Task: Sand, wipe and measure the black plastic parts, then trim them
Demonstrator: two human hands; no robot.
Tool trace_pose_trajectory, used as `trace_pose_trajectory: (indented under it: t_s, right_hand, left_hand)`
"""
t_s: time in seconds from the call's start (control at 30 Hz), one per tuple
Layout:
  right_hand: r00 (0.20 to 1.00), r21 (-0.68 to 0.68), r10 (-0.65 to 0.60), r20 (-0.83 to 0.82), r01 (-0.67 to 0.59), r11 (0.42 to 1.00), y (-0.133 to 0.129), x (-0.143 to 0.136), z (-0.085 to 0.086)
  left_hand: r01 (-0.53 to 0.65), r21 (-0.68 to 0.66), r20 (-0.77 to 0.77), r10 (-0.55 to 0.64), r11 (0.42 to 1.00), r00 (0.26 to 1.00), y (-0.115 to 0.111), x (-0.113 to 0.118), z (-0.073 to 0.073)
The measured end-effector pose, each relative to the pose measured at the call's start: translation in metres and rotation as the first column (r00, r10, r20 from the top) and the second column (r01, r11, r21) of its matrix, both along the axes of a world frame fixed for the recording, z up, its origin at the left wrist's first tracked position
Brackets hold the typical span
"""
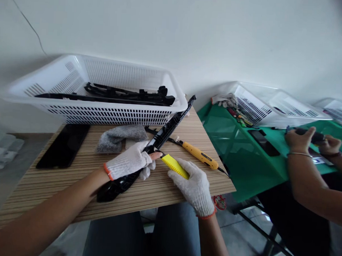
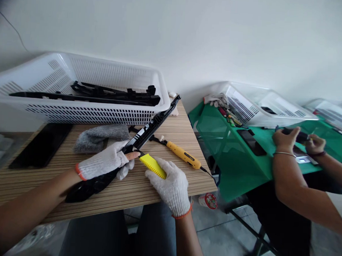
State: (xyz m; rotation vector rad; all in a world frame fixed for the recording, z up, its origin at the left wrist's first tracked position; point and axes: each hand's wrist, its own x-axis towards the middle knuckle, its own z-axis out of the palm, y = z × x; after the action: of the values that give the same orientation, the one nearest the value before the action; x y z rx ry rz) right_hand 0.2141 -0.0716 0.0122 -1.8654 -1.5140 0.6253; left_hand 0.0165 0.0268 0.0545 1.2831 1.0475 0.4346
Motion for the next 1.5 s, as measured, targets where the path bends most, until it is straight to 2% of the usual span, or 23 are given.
trace_pose_trajectory:
  t_s: [0.2,0.57,0.77,1.13,1.5]
  right_hand:
    - [1.000,0.019,0.016,-0.015,-0.016,1.000,0.000,0.001,0.000]
    - [0.999,0.032,0.032,-0.028,-0.031,0.999,0.000,0.002,-0.001]
    - [0.996,0.022,-0.005,0.085,0.004,1.000,0.000,-0.002,0.002]
    - [0.964,-0.012,-0.029,0.266,0.033,0.999,-0.002,-0.007,0.003]
    - [0.942,0.009,-0.025,0.334,0.024,1.000,-0.003,-0.008,0.001]
  left_hand:
    - [0.047,0.003,0.048,-0.047,0.999,0.998,-0.002,-0.001,0.001]
    - [0.017,-0.020,0.056,-0.016,1.000,0.998,0.002,-0.002,-0.002]
    - [0.021,-0.034,0.028,-0.020,0.999,0.999,0.002,-0.003,-0.004]
    - [-0.003,-0.093,-0.009,0.002,0.996,1.000,-0.001,0.003,0.002]
    - [-0.047,-0.157,-0.050,0.040,0.986,0.998,-0.002,0.008,0.006]
